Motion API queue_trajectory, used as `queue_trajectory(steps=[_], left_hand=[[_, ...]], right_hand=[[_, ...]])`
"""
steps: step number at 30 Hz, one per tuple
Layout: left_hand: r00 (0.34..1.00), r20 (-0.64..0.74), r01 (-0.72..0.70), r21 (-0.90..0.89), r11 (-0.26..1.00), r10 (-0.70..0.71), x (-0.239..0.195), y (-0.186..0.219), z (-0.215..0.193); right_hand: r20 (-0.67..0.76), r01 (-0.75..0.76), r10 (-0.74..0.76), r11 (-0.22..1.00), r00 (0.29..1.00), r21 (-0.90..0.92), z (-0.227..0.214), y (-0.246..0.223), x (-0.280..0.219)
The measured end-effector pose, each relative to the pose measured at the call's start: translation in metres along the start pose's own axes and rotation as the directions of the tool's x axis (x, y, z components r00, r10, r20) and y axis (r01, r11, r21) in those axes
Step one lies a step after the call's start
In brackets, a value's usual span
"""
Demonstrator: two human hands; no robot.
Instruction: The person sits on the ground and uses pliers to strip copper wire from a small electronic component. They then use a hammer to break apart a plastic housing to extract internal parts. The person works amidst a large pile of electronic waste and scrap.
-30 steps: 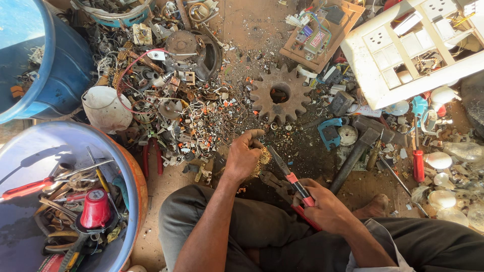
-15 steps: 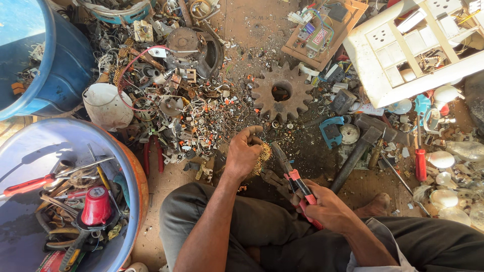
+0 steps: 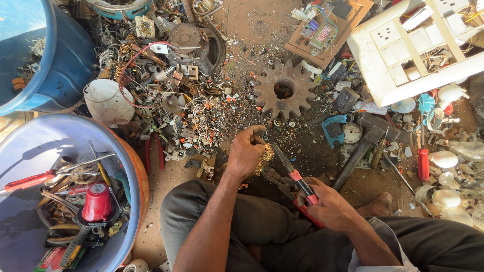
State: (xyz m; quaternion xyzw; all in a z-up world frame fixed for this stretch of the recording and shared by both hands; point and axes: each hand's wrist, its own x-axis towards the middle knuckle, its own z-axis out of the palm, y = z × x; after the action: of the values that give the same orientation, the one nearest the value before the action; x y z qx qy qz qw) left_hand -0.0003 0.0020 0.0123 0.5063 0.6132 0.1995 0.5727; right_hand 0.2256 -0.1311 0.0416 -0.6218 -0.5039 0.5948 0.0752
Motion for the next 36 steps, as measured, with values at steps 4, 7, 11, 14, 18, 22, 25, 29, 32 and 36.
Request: queue_trajectory(steps=[4, 7, 11, 14, 18, 22, 25, 29, 32, 36], left_hand=[[0.997, 0.046, -0.054, -0.093, 0.994, 0.059, -0.001, -0.002, 0.001], [0.999, -0.012, -0.036, 0.027, 0.999, 0.036, -0.003, -0.003, 0.005], [0.988, -0.129, -0.047, 0.252, 0.967, 0.082, -0.007, -0.004, 0.016], [0.976, -0.146, -0.131, 0.189, 0.973, 0.16, -0.004, -0.005, 0.014], [0.982, -0.089, -0.16, 0.096, 0.982, 0.169, -0.003, -0.011, 0.006], [0.974, 0.006, -0.228, 0.05, 0.972, 0.228, -0.003, -0.008, 0.007], [0.973, 0.071, -0.224, 0.05, 0.973, 0.221, -0.005, -0.005, -0.001], [0.976, 0.097, -0.196, 0.013, 0.981, 0.194, -0.007, 0.0, -0.006], [0.977, 0.128, -0.177, 0.036, 0.984, 0.171, -0.006, 0.003, -0.009], [0.974, 0.163, -0.169, 0.072, 0.983, 0.156, -0.007, 0.003, -0.013]], right_hand=[[-0.084, 0.068, -0.072, 0.996, 0.994, -0.051, 0.005, -0.004, -0.001], [-0.188, 0.056, -0.133, 0.929, 0.973, -0.366, 0.018, -0.008, 0.003], [-0.202, -0.135, -0.028, 0.654, 0.979, -0.745, 0.042, -0.009, 0.01], [-0.335, -0.056, -0.201, 0.78, 0.921, -0.623, 0.041, -0.004, 0.014], [-0.288, 0.174, -0.16, 0.985, 0.944, 0.023, 0.021, 0.007, 0.013], [-0.087, -0.014, 0.028, 0.986, 0.996, 0.164, 0.004, 0.017, 0.004], [-0.029, -0.009, 0.015, 0.978, 0.999, 0.207, 0.004, 0.017, 0.002], [0.017, 0.006, -0.012, 0.952, 1.0, 0.306, 0.002, 0.013, -0.002], [0.049, -0.074, 0.064, 0.966, 0.997, 0.246, -0.003, 0.007, -0.004], [0.051, -0.036, 0.029, 0.991, 0.998, 0.126, -0.005, 0.002, -0.007]])
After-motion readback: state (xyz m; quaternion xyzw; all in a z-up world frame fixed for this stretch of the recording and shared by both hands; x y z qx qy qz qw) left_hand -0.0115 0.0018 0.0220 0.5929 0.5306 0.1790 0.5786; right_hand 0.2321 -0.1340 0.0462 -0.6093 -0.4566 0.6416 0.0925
